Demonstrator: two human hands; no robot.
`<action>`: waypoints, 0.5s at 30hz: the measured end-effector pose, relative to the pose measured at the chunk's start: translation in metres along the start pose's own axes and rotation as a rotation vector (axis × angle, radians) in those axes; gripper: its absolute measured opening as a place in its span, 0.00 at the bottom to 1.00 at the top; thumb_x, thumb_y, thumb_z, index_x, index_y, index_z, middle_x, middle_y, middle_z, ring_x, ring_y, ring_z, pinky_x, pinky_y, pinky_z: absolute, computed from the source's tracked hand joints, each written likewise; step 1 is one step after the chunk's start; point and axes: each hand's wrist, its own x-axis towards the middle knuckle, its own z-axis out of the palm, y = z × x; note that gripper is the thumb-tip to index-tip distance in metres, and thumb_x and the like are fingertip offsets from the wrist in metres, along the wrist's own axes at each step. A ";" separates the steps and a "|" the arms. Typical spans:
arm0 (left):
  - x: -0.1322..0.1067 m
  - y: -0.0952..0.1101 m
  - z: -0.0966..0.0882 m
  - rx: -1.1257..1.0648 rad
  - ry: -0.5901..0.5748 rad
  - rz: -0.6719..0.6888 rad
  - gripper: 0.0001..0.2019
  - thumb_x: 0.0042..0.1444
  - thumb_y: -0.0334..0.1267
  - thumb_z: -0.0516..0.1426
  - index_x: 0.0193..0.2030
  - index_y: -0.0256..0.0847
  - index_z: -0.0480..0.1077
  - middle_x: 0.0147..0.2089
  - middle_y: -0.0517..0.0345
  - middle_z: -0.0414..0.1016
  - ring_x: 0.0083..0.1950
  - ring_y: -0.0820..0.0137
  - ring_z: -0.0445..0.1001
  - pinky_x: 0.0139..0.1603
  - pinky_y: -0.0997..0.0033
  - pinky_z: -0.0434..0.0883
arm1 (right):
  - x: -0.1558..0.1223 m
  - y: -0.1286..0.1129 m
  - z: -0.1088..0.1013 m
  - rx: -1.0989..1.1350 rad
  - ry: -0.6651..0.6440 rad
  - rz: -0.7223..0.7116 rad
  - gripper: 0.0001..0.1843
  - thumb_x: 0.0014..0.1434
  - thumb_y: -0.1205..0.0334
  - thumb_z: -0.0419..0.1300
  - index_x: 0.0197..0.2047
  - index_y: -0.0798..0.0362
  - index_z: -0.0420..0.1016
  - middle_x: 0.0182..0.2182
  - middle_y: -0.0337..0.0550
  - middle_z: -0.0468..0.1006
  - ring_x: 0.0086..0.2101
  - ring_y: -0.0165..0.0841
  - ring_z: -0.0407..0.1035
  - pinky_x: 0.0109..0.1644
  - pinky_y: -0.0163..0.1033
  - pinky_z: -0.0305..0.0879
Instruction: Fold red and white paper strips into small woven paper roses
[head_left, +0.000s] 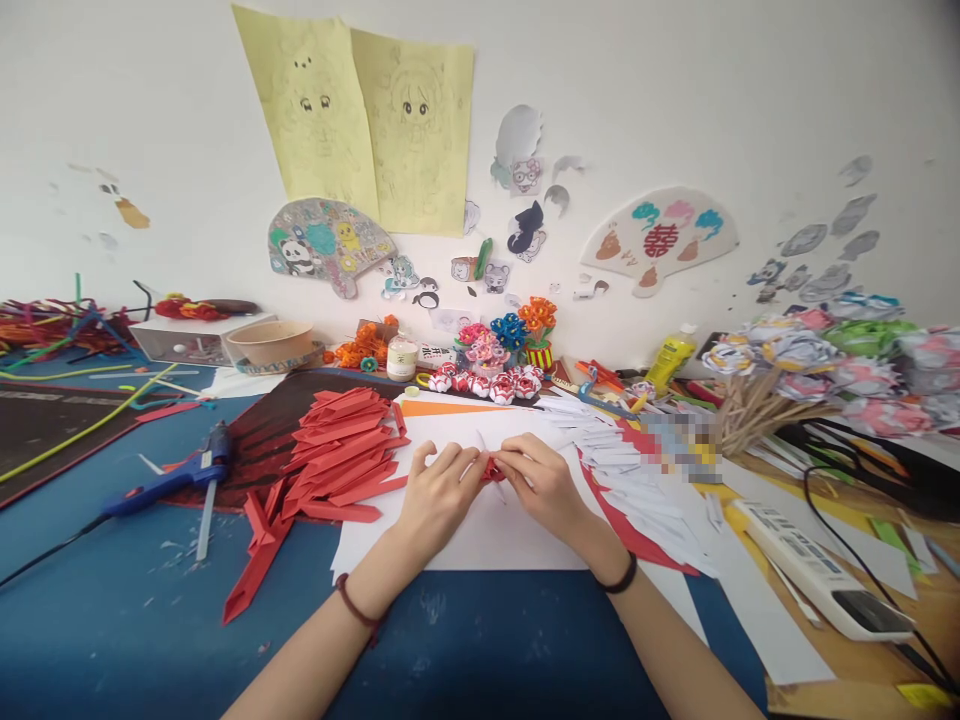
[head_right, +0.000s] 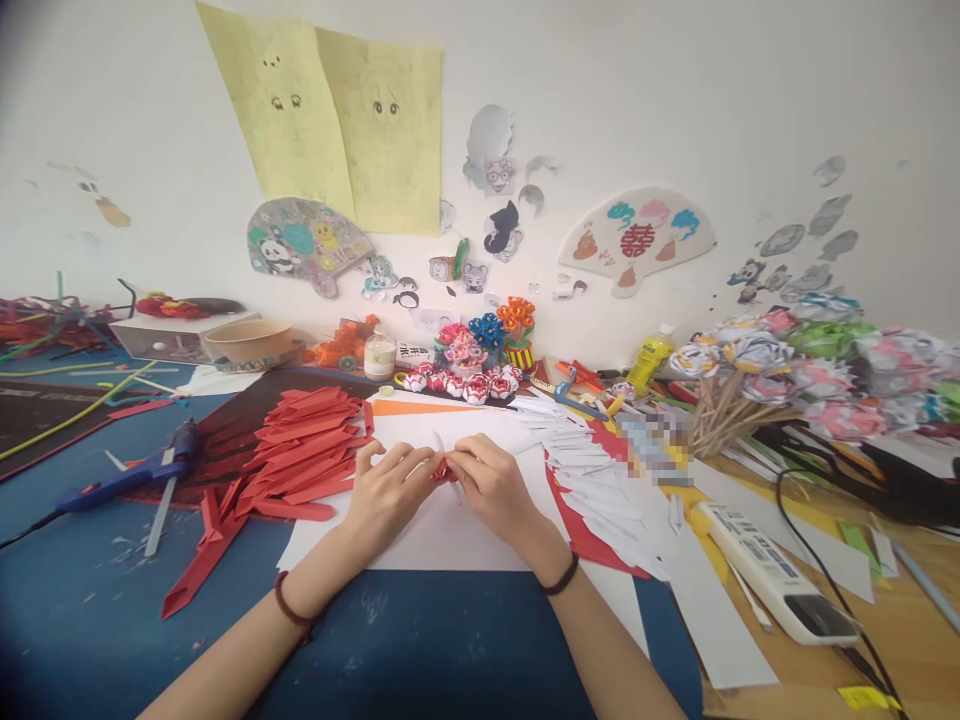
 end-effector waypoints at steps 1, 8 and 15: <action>0.000 0.000 0.000 0.000 0.004 0.000 0.06 0.64 0.35 0.54 0.46 0.43 0.70 0.43 0.56 0.78 0.43 0.68 0.73 0.50 0.60 0.56 | 0.000 0.000 -0.001 -0.001 -0.001 -0.009 0.14 0.67 0.65 0.49 0.42 0.49 0.76 0.37 0.48 0.74 0.38 0.37 0.68 0.41 0.43 0.69; 0.001 -0.001 -0.003 -0.007 0.032 0.009 0.06 0.64 0.37 0.54 0.45 0.43 0.70 0.42 0.58 0.79 0.41 0.69 0.73 0.50 0.60 0.56 | -0.001 0.001 -0.004 0.001 0.012 -0.057 0.13 0.66 0.65 0.50 0.45 0.49 0.75 0.38 0.48 0.75 0.39 0.37 0.69 0.42 0.44 0.69; 0.002 -0.003 -0.001 -0.009 0.032 -0.013 0.06 0.63 0.37 0.55 0.46 0.44 0.71 0.42 0.57 0.79 0.41 0.69 0.74 0.50 0.60 0.56 | 0.000 -0.001 -0.001 0.042 0.026 -0.025 0.13 0.66 0.62 0.52 0.49 0.48 0.76 0.39 0.48 0.75 0.40 0.38 0.70 0.43 0.44 0.70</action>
